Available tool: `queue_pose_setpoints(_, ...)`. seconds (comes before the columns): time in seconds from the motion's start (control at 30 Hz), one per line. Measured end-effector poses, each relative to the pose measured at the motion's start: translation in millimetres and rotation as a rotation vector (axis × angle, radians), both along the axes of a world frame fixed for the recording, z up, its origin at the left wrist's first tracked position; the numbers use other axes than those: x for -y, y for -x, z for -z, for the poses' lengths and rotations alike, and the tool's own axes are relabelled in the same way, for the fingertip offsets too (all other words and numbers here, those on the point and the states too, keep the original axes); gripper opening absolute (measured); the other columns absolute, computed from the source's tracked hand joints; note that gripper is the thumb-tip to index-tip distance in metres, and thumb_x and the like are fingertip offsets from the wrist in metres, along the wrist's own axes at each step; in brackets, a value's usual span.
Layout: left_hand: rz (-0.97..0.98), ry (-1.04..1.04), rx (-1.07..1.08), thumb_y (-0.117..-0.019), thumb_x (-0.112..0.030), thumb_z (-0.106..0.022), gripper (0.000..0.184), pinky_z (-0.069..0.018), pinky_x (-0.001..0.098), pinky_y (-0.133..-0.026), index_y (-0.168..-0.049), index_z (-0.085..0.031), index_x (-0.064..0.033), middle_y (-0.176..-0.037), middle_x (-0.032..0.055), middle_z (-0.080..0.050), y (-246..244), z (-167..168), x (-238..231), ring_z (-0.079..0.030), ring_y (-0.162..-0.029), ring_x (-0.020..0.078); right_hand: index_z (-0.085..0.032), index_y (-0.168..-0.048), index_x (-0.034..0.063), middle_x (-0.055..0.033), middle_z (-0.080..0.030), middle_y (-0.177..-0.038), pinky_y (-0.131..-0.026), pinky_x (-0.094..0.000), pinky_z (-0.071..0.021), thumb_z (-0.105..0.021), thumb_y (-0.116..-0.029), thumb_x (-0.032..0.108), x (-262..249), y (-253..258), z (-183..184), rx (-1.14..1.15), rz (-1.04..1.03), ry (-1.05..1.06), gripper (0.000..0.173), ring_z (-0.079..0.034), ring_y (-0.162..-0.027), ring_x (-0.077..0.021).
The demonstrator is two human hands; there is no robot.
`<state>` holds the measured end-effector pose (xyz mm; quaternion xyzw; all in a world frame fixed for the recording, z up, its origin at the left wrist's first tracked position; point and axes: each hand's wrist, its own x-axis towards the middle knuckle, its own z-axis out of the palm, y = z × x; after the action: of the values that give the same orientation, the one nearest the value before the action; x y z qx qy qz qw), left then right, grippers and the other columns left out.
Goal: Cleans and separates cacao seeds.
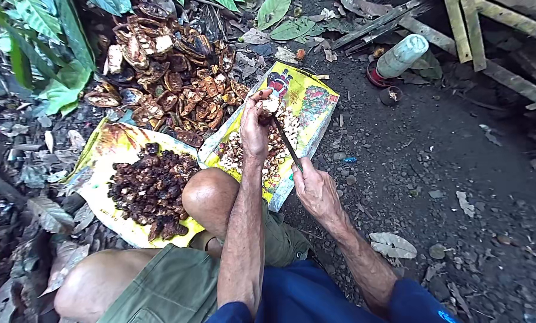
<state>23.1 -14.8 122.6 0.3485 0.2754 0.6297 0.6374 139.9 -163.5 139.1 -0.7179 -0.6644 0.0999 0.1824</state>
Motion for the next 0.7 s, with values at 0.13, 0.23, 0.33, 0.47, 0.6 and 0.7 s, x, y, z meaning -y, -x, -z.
queue_pose_setpoints(0.13,-0.032,-0.024,-0.06,-0.1023,-0.017,-0.025,0.045,-0.0529,0.0279,-0.068,-0.126,-0.061,-0.0049,-0.115,0.007,-0.064,-0.3,2.5,-2.9,-0.061,-0.084,0.0123,-0.063,-0.102,0.0044,-0.0098,-0.06,-0.063,-0.052,-0.0462,-0.0488,-0.044,-0.1062,0.024,0.8,1.5,-2.3,0.05,0.008,-0.002,0.028,-0.064,-0.057,-0.0302)
queue_pose_setpoints(0.23,-0.027,-0.032,-0.094,-0.101,-0.016,-0.024,0.045,-0.0534,0.0306,-0.074,-0.123,-0.062,-0.005,-0.116,0.0068,-0.065,1.1,2.9,-2.7,-0.062,-0.09,0.0134,-0.063,-0.106,0.0026,-0.0116,-0.061,-0.065,-0.054,-0.0478,-0.0507,-0.044,-0.1065,0.024,0.7,3.0,-3.3,0.062,0.004,0.028,0.028,-0.066,-0.06,-0.0328)
queue_pose_setpoints(0.33,0.02,-0.064,-0.084,-0.1016,-0.021,-0.029,0.042,-0.0519,0.0275,-0.07,-0.123,-0.062,-0.0053,-0.106,0.0043,-0.063,2.2,4.0,-2.3,-0.059,-0.082,0.0106,-0.061,-0.108,0.0019,-0.0118,-0.06,-0.064,-0.056,-0.0476,-0.0514,-0.044,-0.1066,0.022,-2.7,2.8,-3.3,0.048,-0.011,0.062,0.027,-0.066,-0.061,-0.0326)
queue_pose_setpoints(0.47,0.04,-0.083,-0.221,-0.0972,-0.024,-0.061,0.042,-0.0552,0.0279,-0.077,-0.133,-0.055,-0.0037,-0.109,0.0078,-0.064,11.1,-18.2,19.7,-0.063,-0.089,0.0122,-0.06,-0.107,0.0013,-0.0106,-0.059,-0.063,-0.054,-0.0461,-0.0518,-0.045,-0.1059,0.02,-5.9,2.3,1.0,0.012,-0.015,0.042,0.025,-0.065,-0.059,-0.0307)
queue_pose_setpoints(0.6,0.09,-0.051,-0.551,-0.0937,-0.003,-0.068,0.055,-0.0546,0.0307,-0.089,-0.144,-0.048,-0.0098,-0.132,0.0118,-0.06,25.4,-62.3,56.4,-0.062,-0.11,0.0165,-0.06,-0.111,0.002,-0.009,-0.058,-0.064,-0.056,-0.0446,-0.052,-0.043,-0.1082,0.024,-4.5,0.6,-1.0,-0.059,-0.01,0.1,0.028,-0.064,-0.059,-0.0278)
queue_pose_setpoints(0.7,0.033,-0.187,-0.528,-0.0903,-0.013,-0.074,0.049,-0.0572,0.0334,-0.088,-0.135,-0.056,-0.0072,-0.124,0.0108,-0.064,15.4,-21.6,22.7,-0.065,-0.107,0.0158,-0.059,-0.11,0.0033,-0.0068,-0.055,-0.063,-0.056,-0.0416,-0.0507,-0.042,-0.1088,0.026,-2.7,-1.5,-3.1,-0.118,-0.01,0.147,0.029,-0.061,-0.057,-0.0237)
